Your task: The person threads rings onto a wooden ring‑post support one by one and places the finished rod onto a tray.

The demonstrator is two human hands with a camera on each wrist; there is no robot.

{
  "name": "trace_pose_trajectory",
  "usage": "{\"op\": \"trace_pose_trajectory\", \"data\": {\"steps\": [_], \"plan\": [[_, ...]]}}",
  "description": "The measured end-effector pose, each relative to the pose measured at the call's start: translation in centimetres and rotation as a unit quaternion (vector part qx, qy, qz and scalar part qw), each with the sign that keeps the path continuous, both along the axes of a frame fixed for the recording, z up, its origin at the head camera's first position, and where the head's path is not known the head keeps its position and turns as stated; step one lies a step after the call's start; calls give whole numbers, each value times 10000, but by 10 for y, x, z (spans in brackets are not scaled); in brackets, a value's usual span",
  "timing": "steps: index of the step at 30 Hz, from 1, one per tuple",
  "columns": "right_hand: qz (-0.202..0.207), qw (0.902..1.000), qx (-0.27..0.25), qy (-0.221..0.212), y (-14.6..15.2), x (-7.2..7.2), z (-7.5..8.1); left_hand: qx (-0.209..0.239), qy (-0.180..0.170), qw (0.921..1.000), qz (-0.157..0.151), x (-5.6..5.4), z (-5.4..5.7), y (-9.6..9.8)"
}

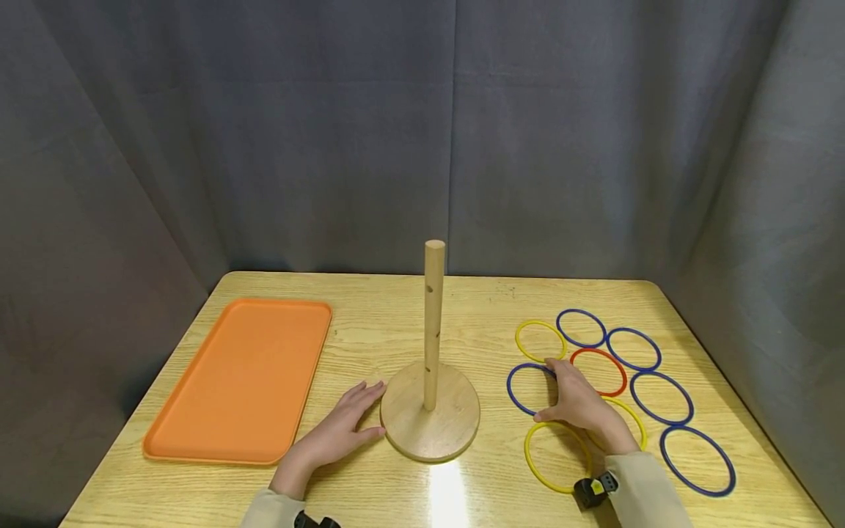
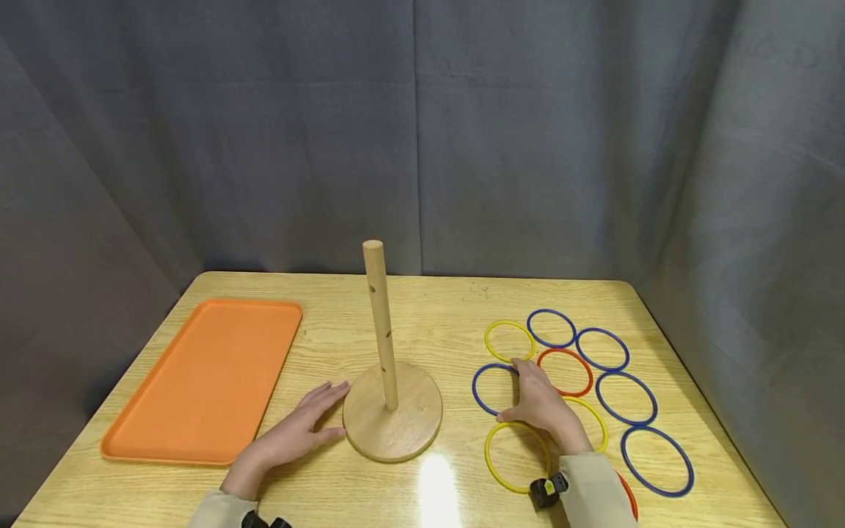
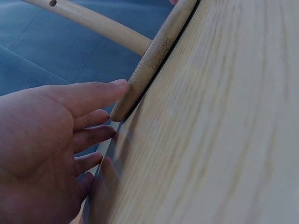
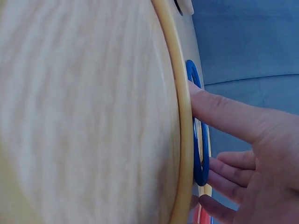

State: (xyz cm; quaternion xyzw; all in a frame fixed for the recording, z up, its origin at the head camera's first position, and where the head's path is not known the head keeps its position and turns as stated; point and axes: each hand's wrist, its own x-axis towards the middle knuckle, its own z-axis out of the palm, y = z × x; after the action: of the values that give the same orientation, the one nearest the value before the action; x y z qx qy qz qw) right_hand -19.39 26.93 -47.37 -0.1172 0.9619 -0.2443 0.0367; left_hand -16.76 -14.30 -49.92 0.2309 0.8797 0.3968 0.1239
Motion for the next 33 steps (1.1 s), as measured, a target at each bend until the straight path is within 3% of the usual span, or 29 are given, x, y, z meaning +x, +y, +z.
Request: {"op": "trace_pose_trajectory", "data": {"steps": [9, 15, 20, 25, 31, 33], "plan": [[-45, 9997, -217, 131, 1, 3, -2, -47, 11, 10000, 17, 0, 0, 0], [-24, 9956, -846, -414, 7, -1, -4, -31, -4, 10000, -30, 0, 1, -1], [-258, 9792, -1712, -1059, 15, -5, -3, -33, 22, 10000, -8, 0, 1, -1], [-682, 9693, -2067, -1143, 20, -5, -4, -37, -8, 10000, -29, 0, 0, -1], [-1173, 9411, -2787, -1514, 20, -3, -5, -33, -22, 10000, -43, 0, 1, -1], [-1190, 9361, -2911, -1579, 20, -2, -4, -15, -15, 10000, -39, 0, 1, -1]]}}
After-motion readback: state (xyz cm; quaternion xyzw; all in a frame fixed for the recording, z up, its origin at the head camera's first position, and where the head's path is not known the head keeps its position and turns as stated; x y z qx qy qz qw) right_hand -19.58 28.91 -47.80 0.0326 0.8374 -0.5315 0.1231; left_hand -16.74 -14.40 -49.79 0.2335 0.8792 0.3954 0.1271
